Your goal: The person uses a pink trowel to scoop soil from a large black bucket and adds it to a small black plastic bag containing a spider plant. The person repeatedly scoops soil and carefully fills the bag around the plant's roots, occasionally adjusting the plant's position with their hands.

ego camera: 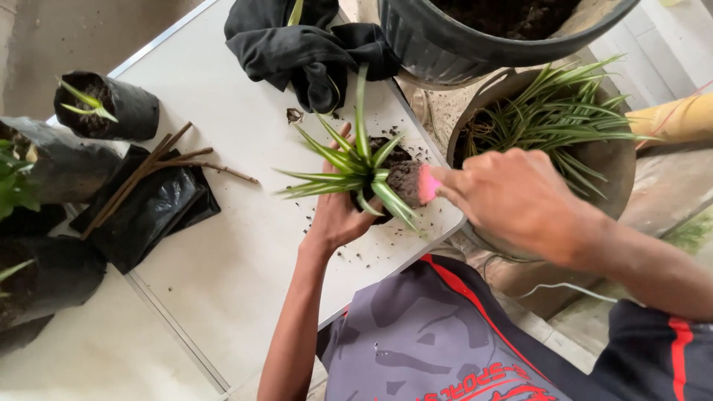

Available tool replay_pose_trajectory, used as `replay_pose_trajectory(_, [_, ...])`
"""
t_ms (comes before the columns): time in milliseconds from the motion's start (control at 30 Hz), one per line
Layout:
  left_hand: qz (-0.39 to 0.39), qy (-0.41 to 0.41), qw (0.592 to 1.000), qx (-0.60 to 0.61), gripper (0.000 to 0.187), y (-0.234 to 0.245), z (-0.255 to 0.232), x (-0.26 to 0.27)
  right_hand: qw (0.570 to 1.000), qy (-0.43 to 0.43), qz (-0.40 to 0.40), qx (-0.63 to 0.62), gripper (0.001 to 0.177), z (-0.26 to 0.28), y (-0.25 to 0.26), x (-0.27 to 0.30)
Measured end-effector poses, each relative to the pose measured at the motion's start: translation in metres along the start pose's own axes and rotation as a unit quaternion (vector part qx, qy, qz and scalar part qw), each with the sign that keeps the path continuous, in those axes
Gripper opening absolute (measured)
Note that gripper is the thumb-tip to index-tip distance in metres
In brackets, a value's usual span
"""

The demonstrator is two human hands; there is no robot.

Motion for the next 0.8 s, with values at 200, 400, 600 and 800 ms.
replay_pose_trajectory(200, [-0.068,0.067,0.968,0.231,0.075,0.013,0.03,-0.002,1.0,0.004,-0.004,-0.007,0.046,-0.008,-0.003,-0.013])
replay_pose_trajectory(400, [0.001,0.094,0.962,0.256,0.074,-0.002,0.064,-0.021,0.998,0.017,-0.065,0.016,0.052,-0.007,0.005,-0.01])
replay_pose_trajectory(600, [-0.002,0.092,0.974,0.208,0.076,-0.004,0.027,-0.017,0.989,0.009,-0.125,-0.075,0.048,-0.022,0.003,0.008])
replay_pose_trajectory(800, [-0.01,0.16,0.978,0.134,0.019,-0.014,0.006,0.014,0.989,-0.037,-0.111,-0.087,0.046,-0.024,-0.011,0.021])
Point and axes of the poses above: each hand's wrist, its own x-axis away from the middle knuckle, its own y-axis out of the back of the hand, z = x × y, the point moved 5 cm from there along -x, towards the middle knuckle, and after that the axes turned 1 degree about z, right-handed, at the moved point
